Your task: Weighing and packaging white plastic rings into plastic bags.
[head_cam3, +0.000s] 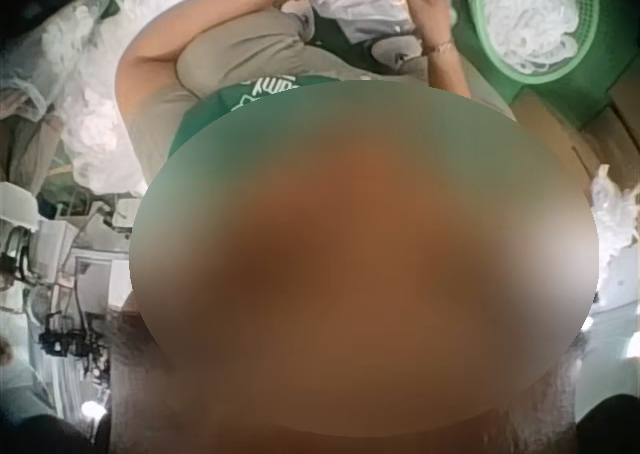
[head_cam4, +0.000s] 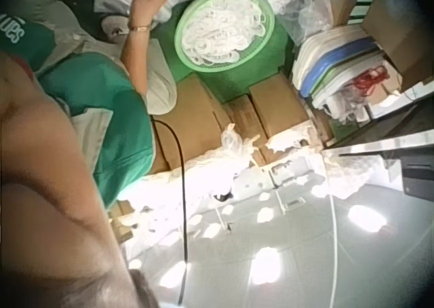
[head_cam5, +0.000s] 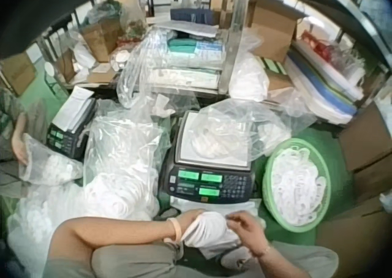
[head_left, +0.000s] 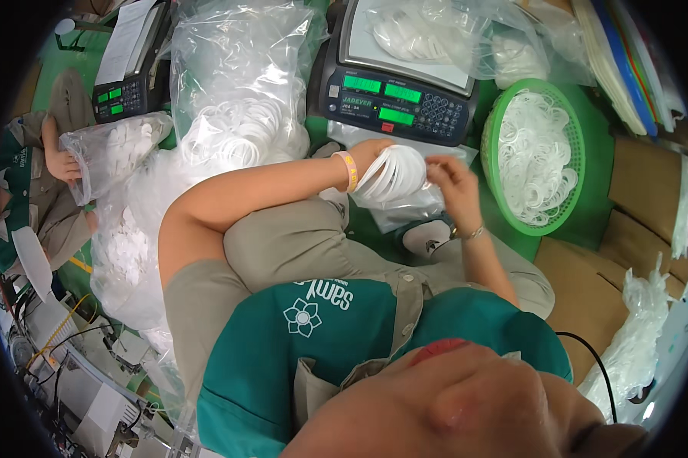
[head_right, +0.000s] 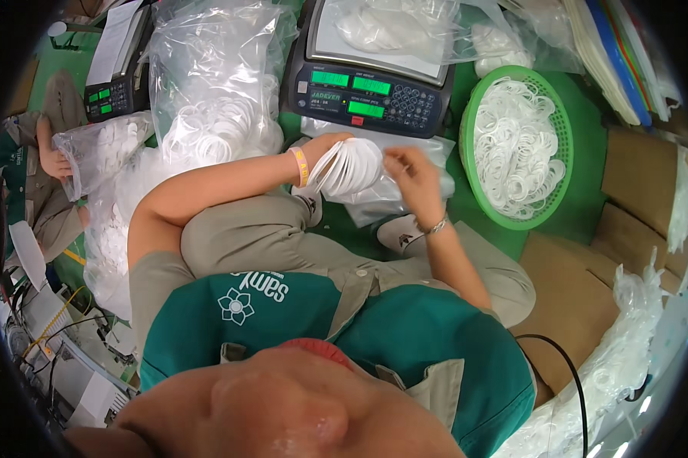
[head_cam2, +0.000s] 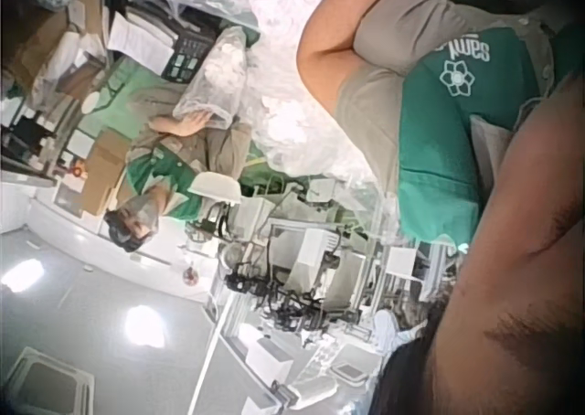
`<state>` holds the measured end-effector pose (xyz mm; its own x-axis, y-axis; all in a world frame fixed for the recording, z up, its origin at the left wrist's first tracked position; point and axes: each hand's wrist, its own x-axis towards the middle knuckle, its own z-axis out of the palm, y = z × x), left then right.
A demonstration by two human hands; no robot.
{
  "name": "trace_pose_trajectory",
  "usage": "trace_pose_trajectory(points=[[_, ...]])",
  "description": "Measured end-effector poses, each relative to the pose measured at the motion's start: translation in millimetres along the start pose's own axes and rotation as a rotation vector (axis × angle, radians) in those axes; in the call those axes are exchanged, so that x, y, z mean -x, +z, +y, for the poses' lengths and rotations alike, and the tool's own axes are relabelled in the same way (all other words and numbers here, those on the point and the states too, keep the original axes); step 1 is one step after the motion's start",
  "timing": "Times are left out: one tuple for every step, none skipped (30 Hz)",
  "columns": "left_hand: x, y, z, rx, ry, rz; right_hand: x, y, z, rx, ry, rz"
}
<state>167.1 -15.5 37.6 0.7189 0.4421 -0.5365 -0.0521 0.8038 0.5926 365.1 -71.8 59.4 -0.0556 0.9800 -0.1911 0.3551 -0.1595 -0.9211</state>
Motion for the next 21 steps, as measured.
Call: trace_pose_trajectory(points=[[-1, 0, -2, -0.216, 0.121, -0.046, -21, -12, -7, -0.005, -0.132, 0.105], [0, -3, -5, -0.43, 0.243, -0.082, -42, -19, -24, -0.163, -0.135, 0.154], [0, -4, -4, -0.63, 0.312, -0.089, -63, -29, -49, -0.088, -0.191, 0.185], [1, 0, 0, -0.746, 0.373, -0.085, -86, -35, -62, -0.109, -0.3, 0.269], [3, 3, 4, -0.86, 0.435, -0.08, -112, -42, -76, 0.023, -0.426, 0.326], [4, 3, 6, -0.877, 0.48, -0.094, -141, -50, -83, 0.156, -0.509, 0.322], [5, 4, 10, -0.874, 0.459, -0.098, -170, -55, -86, 0.289, -0.588, 0.315], [9, 8, 13, -0.871, 0.437, -0.098, -194, -55, -90, 0.443, -0.529, 0.266], [8, 7, 13, -0.877, 0.472, -0.12, -221, -57, -95, 0.598, -0.469, 0.224], [-1, 8, 11, -0.9, 0.502, -0.161, -258, -74, -74, 0.855, -0.492, 0.169], [-10, 10, 11, -0.925, 0.53, -0.205, -286, -88, -45, 1.112, -0.502, 0.114], [-10, 7, 11, -0.868, 0.451, -0.226, -293, -72, -27, 1.063, -0.477, 0.154], [-9, 6, 9, -0.885, 0.455, -0.213, -295, -61, -18, 1.017, -0.446, 0.191], [-2, 3, 8, -0.9, 0.452, -0.17, -304, -45, -22, 0.996, -0.48, 0.169], [4, 1, 6, -0.829, 0.387, -0.157, -311, -33, -26, 1.006, -0.458, 0.149], [11, -6, 6, -0.822, 0.361, -0.129, -318, -23, -31, 1.017, -0.433, 0.127], [21, -4, 8, -0.808, 0.343, -0.115, -321, -22, -34, 1.043, -0.403, 0.108], [17, -1, 12, -0.843, 0.334, -0.141, -322, -46, -32, 1.086, -0.341, 0.129], [13, 2, 17, -0.845, 0.34, -0.169, -322, -68, -29, 1.126, -0.278, 0.149], [11, 3, 18, -0.844, 0.336, -0.182, -318, -76, -29, 1.151, -0.219, 0.156], [15, -1, 16, -0.807, 0.342, -0.175, -311, -74, -48, 1.288, -0.343, 0.117]])
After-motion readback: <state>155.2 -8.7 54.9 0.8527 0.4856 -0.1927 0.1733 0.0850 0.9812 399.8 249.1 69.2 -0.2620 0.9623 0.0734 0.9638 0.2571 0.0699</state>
